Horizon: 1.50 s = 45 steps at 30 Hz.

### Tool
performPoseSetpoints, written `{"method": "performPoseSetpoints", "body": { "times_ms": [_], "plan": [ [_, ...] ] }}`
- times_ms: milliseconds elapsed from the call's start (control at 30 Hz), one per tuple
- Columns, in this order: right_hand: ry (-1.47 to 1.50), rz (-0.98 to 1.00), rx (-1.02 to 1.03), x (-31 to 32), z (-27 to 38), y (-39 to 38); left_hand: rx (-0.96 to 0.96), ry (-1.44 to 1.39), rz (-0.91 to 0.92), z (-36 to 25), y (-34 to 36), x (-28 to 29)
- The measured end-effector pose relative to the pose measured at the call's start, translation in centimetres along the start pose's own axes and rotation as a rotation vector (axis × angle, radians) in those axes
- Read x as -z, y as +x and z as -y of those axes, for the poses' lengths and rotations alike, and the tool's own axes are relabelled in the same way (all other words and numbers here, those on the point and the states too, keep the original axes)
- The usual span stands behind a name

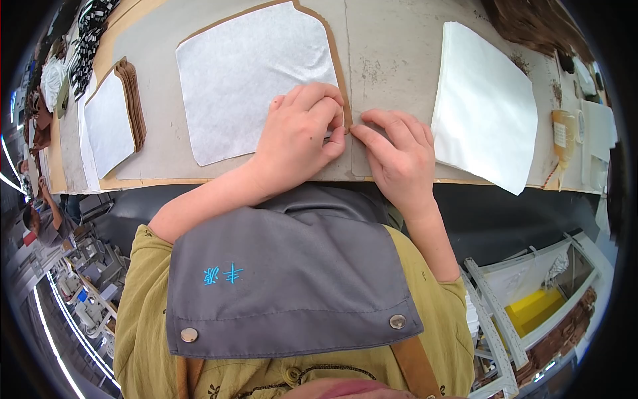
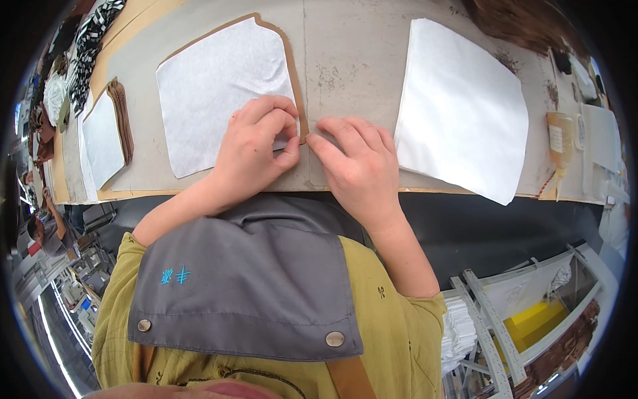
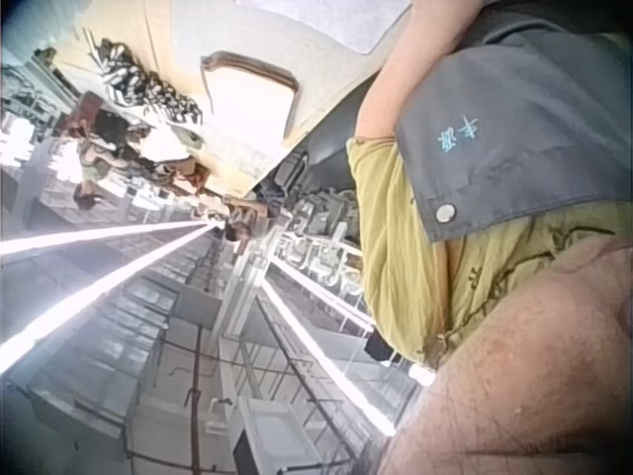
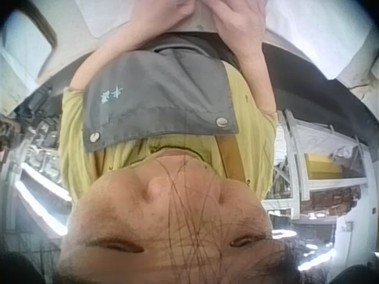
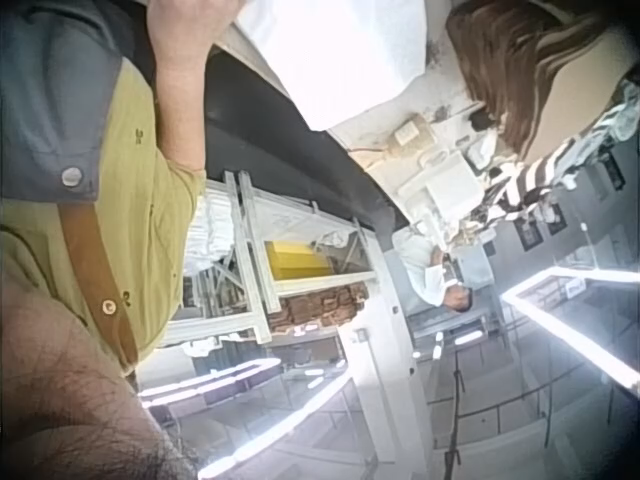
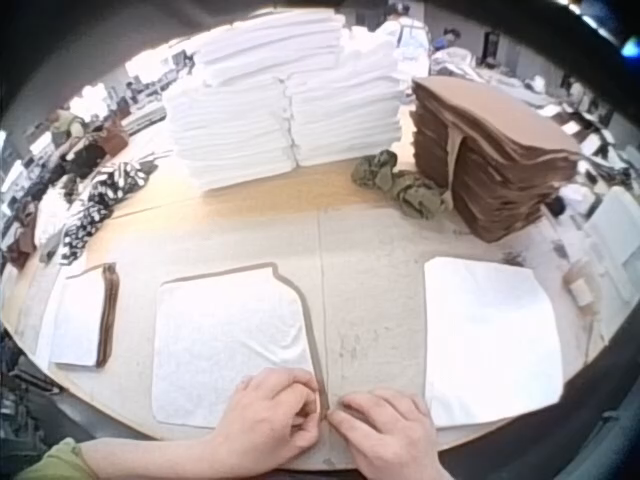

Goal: Applying adhesive to a leather piece and carefully pressing a white paper backing onto it.

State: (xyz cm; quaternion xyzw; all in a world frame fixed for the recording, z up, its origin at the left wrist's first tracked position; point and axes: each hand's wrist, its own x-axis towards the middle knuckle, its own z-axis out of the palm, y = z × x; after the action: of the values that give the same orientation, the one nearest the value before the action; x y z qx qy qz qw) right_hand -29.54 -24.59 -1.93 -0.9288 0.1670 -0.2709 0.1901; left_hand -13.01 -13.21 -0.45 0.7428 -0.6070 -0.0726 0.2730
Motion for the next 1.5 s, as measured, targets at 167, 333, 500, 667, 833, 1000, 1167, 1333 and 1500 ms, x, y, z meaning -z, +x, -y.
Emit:
{"method": "performPoseSetpoints", "body": {
  "times_ms": [167, 333, 500, 667, 833, 1000, 1167, 1333, 1500],
  "plan": [
    [-0.007, -0.005, 0.004, -0.1, 0.0, 0.0, 0.167, -0.385, 0.040, 1.1, -0.4, -0.2],
    [-0.019, -0.007, 0.008, -0.1, 0.0, -0.1, 0.194, -0.396, 0.015, 1.4, -0.6, 1.4],
    [-0.005, 0.016, -0.007, 0.0, 0.1, 0.0, 0.142, -0.564, 0.073, 2.8, -1.3, 2.5],
    [0.004, 0.020, -0.006, 0.1, 0.1, 0.0, -0.048, 0.327, 0.064, 4.9, -0.5, 2.9],
    [0.014, 0.019, -0.007, 0.0, 0.0, 0.0, -0.070, 0.313, 0.286, 3.6, -1.9, 2.2],
    [-0.006, -0.014, 0.006, -0.2, -0.1, 0.0, -0.168, 0.278, 0.400, 1.0, -3.1, 1.8],
    [0.016, -0.007, -0.007, -0.1, -0.3, 0.0, -0.177, 0.256, 0.403, 0.7, -3.2, 1.9],
    [0.031, -0.003, -0.020, -0.2, -0.3, 0.1, -0.210, 0.252, 0.411, 0.8, -3.5, 1.8],
    [0.058, -0.007, -0.029, -0.2, -0.5, 0.1, -0.256, 0.165, 0.444, 1.1, -3.5, 1.7]
  ]
}}
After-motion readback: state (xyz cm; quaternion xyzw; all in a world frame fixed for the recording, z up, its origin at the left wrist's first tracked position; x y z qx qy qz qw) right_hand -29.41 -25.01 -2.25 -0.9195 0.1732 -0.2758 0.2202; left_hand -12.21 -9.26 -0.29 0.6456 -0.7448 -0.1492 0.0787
